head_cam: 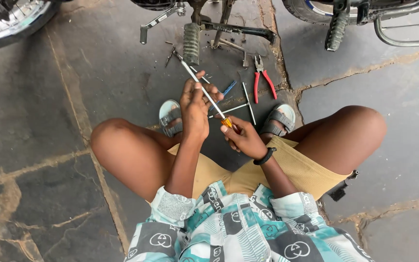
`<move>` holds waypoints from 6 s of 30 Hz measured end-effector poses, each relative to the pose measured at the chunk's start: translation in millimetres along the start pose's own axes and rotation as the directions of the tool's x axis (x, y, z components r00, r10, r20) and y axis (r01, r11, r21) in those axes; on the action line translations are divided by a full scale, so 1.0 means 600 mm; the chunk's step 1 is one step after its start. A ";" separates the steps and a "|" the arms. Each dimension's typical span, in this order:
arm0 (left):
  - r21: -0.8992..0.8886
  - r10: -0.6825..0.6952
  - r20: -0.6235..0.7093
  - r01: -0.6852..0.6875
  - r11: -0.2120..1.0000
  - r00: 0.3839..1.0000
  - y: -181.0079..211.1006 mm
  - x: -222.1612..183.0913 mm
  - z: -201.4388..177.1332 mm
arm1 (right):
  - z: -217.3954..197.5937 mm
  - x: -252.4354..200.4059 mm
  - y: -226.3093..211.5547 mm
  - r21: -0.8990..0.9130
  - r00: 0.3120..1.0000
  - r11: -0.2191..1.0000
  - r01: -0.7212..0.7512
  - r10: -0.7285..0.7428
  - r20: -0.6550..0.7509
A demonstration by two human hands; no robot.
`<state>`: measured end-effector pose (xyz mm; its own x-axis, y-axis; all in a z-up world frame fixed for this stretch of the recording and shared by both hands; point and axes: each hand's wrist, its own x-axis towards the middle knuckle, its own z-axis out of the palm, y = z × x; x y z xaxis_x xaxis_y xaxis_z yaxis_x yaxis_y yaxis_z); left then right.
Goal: The person sits on the ground beside a motorcycle and uses a screwdriver to unscrew and remove fasteners from the bike's lower frame and footpeg area, handling small removed parts and setting them on the ground while working with pliers and other hand tools nearby.
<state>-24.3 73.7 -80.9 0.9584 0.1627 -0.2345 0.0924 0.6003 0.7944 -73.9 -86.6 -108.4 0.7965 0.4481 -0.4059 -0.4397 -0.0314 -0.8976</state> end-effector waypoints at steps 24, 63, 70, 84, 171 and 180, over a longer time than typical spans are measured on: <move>-0.166 0.114 -0.203 -0.148 0.975 0.973 -0.055 0.032 -0.032 | 0.034 -0.010 0.022 -0.390 0.912 0.857 0.337 -0.400 -0.090; 0.507 0.144 0.120 -0.185 0.842 0.982 -0.004 0.083 -0.087 | 0.017 0.117 -0.009 -0.094 0.962 0.963 0.252 -0.260 -0.088; 0.899 0.430 0.426 -0.424 -0.107 0.796 0.195 0.166 -0.095 | -0.049 0.324 -0.034 0.032 0.985 0.999 -0.019 0.024 -0.173; 0.951 0.335 0.212 -0.273 0.145 0.918 0.229 0.178 -0.086 | -0.018 0.465 -0.074 0.326 0.982 0.945 0.017 0.045 -0.182; 0.955 0.301 0.175 -0.236 0.181 0.938 0.258 0.156 -0.113 | -0.106 0.472 0.007 -0.337 0.815 0.939 -0.072 -0.139 -0.563; 0.952 0.278 0.202 -0.255 0.170 0.939 0.250 0.163 -0.098 | -0.072 0.464 0.018 0.019 0.901 0.997 0.076 -0.060 -0.429</move>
<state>67.2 225.5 -17.5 0.9802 0.1616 0.1143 0.0280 -0.6848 0.7282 160.9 -0.7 -238.6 0.9225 0.0225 -0.3854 -0.3858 0.0199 -0.9224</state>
